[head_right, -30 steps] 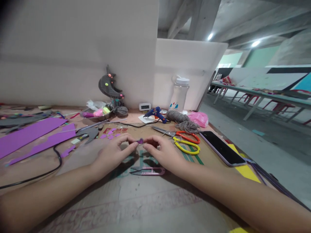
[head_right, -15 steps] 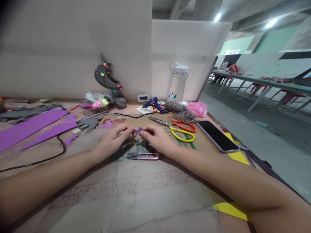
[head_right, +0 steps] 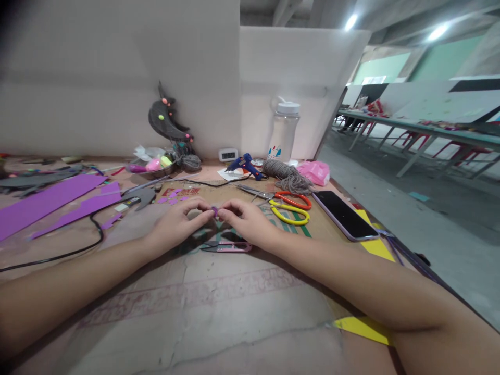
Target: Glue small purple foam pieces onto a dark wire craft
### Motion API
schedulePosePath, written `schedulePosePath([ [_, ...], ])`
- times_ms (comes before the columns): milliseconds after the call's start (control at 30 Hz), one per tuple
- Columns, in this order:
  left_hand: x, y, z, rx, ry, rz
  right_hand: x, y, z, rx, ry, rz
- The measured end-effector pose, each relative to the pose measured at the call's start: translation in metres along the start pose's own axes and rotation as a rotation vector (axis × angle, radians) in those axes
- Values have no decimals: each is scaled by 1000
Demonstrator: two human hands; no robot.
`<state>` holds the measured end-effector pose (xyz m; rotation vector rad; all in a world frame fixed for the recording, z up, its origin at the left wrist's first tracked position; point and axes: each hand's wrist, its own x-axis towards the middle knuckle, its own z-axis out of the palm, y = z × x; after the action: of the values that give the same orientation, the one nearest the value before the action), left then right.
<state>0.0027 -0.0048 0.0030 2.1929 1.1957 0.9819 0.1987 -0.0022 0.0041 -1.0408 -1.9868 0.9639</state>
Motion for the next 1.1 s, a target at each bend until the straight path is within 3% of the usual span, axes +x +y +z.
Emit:
schedulePosePath([
  [133, 1, -1, 0, -73, 87, -60, 2, 7, 6, 145, -102, -15],
  [333, 0, 1, 0, -118, 74, -33, 6, 11, 11, 234, -158, -11],
  [433, 0, 1, -1, -100, 65, -48, 7, 7, 8, 116, -113, 32],
  [567, 0, 1, -1, -81, 52, -23, 6, 3, 6, -105, -67, -18],
  [733, -1, 0, 0, 17, 52, 25, 4, 1, 4, 13, 16, -28],
  [933, -1, -1, 0, 14, 6, 33, 4, -1, 1, -159, 100, -48],
  [1100, -2, -4, 0, -78, -24, 26, 7, 4, 2, 15, 97, 6],
])
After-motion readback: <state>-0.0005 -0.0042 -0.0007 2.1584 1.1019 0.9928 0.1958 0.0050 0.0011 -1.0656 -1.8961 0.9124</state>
